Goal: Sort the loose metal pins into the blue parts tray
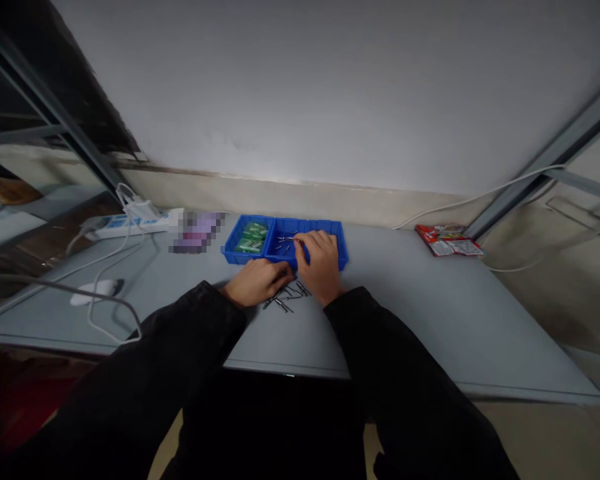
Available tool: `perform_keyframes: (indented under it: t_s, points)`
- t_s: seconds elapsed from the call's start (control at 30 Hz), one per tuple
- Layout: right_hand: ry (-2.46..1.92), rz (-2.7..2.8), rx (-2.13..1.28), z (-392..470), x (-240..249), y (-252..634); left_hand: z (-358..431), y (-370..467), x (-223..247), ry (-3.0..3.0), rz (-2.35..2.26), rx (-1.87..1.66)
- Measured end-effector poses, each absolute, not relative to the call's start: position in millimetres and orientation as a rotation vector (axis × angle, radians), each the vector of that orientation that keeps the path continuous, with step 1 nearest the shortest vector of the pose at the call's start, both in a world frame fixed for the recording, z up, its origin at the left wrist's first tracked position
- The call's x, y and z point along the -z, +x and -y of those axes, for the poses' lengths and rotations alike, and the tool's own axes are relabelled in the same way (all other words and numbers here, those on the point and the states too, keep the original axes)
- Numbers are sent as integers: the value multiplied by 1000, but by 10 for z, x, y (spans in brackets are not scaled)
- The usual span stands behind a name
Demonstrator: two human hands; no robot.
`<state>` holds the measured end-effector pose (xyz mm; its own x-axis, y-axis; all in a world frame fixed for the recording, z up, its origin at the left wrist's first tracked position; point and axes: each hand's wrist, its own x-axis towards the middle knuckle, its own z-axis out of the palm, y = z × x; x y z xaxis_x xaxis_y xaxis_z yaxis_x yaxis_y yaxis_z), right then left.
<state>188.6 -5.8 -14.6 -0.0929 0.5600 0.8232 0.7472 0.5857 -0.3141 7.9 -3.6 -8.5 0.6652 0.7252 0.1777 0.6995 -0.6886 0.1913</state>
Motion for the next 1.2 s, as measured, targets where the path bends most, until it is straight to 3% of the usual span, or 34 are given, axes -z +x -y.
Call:
perform_keyframes:
  t_s: [0.4,1.2]
  points:
    - [-950,1890,114,96,153,1876,-7,65,72,2571,-1066,-797]
    - [-878,2077,-18,102,188,1833,12,47,24,2297,-971,-1157]
